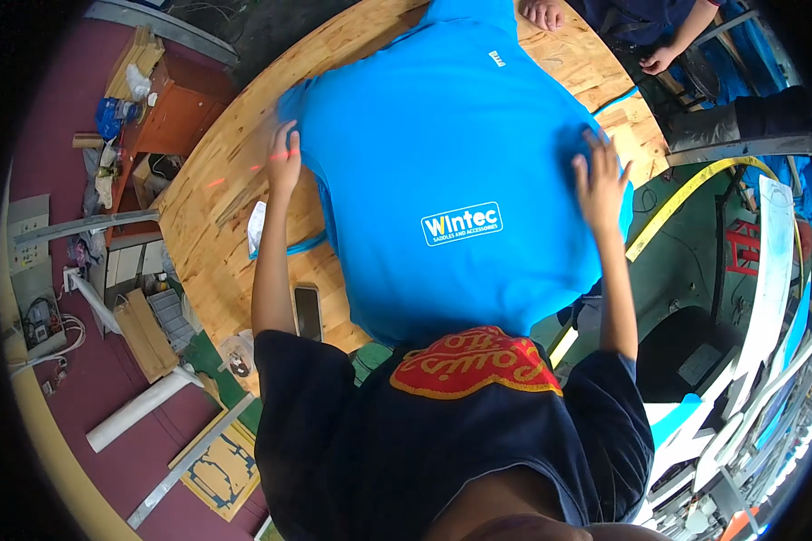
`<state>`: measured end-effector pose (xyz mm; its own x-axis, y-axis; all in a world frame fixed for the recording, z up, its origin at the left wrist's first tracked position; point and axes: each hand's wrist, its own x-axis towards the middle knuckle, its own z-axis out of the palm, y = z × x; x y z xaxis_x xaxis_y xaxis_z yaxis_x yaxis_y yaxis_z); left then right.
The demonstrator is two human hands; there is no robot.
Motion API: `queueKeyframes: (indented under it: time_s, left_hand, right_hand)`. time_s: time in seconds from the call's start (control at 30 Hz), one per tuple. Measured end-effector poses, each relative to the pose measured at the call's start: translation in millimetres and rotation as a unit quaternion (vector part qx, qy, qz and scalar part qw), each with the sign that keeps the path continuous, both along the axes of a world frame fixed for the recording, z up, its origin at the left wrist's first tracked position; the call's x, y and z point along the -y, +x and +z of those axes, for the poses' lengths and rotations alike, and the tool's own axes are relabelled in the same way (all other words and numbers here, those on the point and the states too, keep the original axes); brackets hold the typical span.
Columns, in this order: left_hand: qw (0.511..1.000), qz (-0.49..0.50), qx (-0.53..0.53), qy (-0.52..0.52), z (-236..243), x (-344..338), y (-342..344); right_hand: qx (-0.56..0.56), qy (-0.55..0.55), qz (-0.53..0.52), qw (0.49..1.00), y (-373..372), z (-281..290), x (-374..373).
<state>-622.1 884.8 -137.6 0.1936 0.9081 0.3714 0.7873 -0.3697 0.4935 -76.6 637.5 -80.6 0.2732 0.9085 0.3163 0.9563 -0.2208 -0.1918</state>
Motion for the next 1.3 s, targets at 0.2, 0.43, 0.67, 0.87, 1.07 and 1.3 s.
queueKeyframes:
  time_s: [0.2,0.43,0.67,0.87,1.07,1.3]
  left_hand:
    - [0.959,-0.026,0.141,-0.245,-31.9,-90.7,7.3]
    - [0.953,0.244,-0.071,-0.163,-24.3,-96.9,13.5]
    - [0.934,-0.34,-0.06,0.096,79.6,117.8,135.6]
    - [0.708,-0.676,-0.191,0.073,75.9,302.2,255.0]
    - [0.386,-0.861,-0.33,-0.036,-11.4,463.3,267.9]
    - [0.542,-0.827,-0.071,-0.129,7.4,616.1,553.4]
  right_hand:
    - [-0.14,-0.093,0.082,0.982,-107.8,26.4,134.5]
    - [-0.194,-0.085,-0.123,0.97,-175.9,27.7,269.0]
    - [-0.273,-0.042,-0.17,0.946,-247.2,34.4,311.8]
    - [-0.267,-0.007,-0.232,0.936,-248.6,46.7,376.2]
    - [-0.248,0.12,-0.395,0.876,-204.5,36.3,516.5]
    - [-0.221,0.184,-0.627,0.724,-180.2,5.1,696.0]
